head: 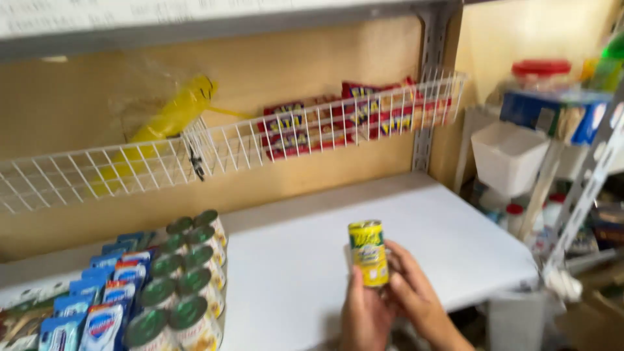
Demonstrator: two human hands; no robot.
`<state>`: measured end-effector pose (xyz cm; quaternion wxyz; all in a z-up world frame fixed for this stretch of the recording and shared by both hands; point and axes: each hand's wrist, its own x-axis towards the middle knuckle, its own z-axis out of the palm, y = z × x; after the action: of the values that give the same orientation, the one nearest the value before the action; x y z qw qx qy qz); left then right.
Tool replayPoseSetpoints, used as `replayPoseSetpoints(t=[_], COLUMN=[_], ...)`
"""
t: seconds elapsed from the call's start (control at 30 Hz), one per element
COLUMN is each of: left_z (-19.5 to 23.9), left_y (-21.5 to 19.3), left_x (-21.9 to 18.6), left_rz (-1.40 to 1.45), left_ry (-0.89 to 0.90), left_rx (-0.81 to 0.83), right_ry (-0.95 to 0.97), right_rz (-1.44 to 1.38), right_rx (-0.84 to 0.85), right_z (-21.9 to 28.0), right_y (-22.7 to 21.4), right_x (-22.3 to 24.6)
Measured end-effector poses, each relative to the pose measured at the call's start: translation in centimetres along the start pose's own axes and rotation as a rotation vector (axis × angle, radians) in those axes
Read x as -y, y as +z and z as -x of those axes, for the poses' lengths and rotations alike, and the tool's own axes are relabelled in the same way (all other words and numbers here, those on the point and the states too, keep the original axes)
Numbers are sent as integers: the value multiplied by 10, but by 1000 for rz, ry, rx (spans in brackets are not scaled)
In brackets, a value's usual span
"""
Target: Stocking and organizing various canned goods from a cardboard box onto a pantry shelf.
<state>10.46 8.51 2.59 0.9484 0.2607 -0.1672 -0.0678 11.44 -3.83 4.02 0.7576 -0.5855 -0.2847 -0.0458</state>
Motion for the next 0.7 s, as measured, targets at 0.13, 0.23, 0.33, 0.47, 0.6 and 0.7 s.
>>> replayPoseSetpoints(t=[0.13, 0.23, 0.33, 0.47, 0.6, 0.7], left_z=[-36, -40, 1, 48, 89, 121], left_y=[-43, -46, -29, 10, 14, 41], left_x=[-2, 7, 21, 15, 29, 29], left_rz=[43, 116, 125, -45, -40, -4], left_ry=[-92, -177, -240, -120, -121, -207], left_rx=[-112, -87, -121, -2, 41, -63], right_ry=[-40, 38, 197, 340, 315, 233], right_rz=[-123, -202, -172, -226, -310, -309], right_rx=[98, 65, -112, -248, -242, -178], right_z=[-34, -34, 4, 38, 89, 120], right_y=[-24, -33, -13, 1, 8, 11], right_x=[-38, -42, -15, 10, 21, 44])
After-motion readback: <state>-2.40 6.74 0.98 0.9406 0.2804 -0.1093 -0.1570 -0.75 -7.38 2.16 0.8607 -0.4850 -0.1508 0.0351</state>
